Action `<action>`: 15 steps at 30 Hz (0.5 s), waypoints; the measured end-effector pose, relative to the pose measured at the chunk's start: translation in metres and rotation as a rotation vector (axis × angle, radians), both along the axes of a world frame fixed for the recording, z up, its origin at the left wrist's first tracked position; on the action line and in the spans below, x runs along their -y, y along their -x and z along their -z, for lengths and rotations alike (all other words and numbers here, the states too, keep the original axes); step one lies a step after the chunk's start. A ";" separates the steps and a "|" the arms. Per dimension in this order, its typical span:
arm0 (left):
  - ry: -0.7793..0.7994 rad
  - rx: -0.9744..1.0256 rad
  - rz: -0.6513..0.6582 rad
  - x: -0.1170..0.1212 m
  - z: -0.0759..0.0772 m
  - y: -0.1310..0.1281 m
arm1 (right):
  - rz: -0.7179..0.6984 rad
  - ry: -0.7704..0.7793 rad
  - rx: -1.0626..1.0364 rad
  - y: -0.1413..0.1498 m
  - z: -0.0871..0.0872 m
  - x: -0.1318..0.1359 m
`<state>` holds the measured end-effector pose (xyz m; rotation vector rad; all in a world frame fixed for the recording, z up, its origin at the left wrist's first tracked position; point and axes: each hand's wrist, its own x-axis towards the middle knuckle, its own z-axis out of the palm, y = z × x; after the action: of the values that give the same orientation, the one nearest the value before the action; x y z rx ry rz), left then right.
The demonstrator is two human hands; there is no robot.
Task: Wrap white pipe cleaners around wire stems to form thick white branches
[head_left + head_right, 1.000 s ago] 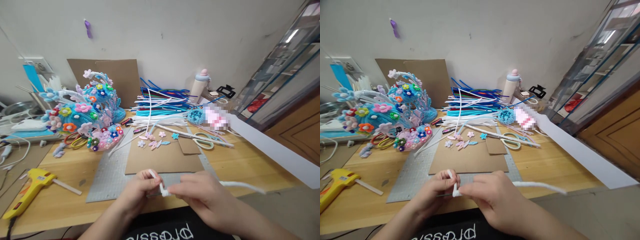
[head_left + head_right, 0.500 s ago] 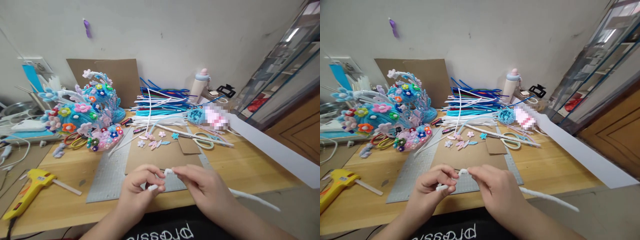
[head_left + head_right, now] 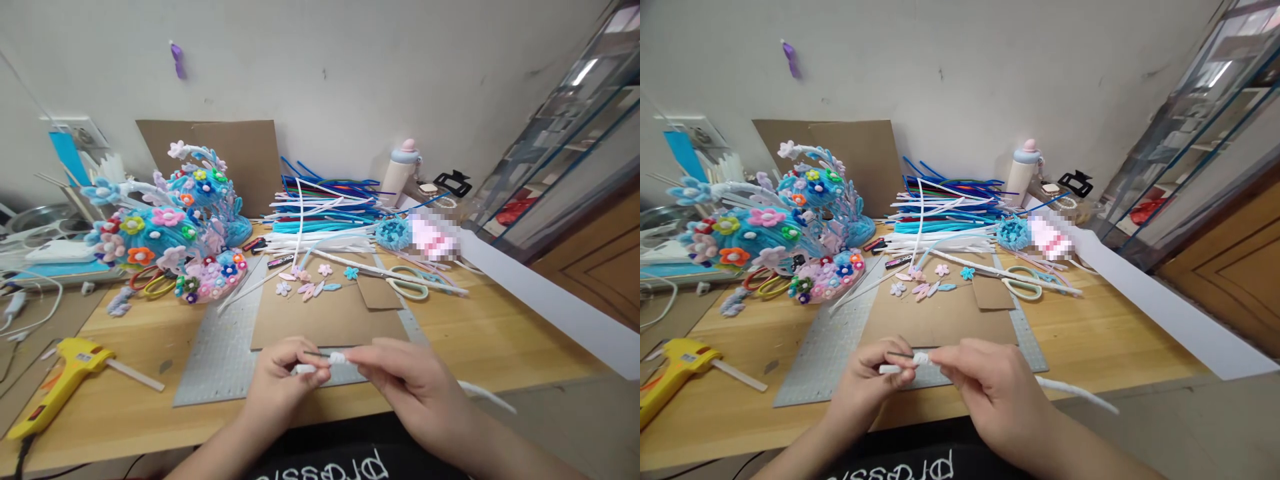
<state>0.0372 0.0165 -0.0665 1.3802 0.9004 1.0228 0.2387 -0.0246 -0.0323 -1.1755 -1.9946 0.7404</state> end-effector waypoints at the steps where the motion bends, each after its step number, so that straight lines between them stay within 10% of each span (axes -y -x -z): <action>1: 0.141 0.033 0.030 -0.003 0.001 0.000 | -0.050 -0.020 0.070 -0.002 -0.003 0.001; 5: 0.423 -0.036 0.116 -0.014 -0.006 0.000 | -0.194 -0.098 0.458 -0.006 -0.008 0.002; 15: -0.184 -0.247 -0.091 0.005 -0.023 -0.002 | 0.178 -0.090 0.316 -0.001 0.003 -0.005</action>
<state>0.0391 0.0114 -0.0438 1.6590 1.0800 1.0390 0.2401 -0.0200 -0.0349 -1.4660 -2.1140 0.3891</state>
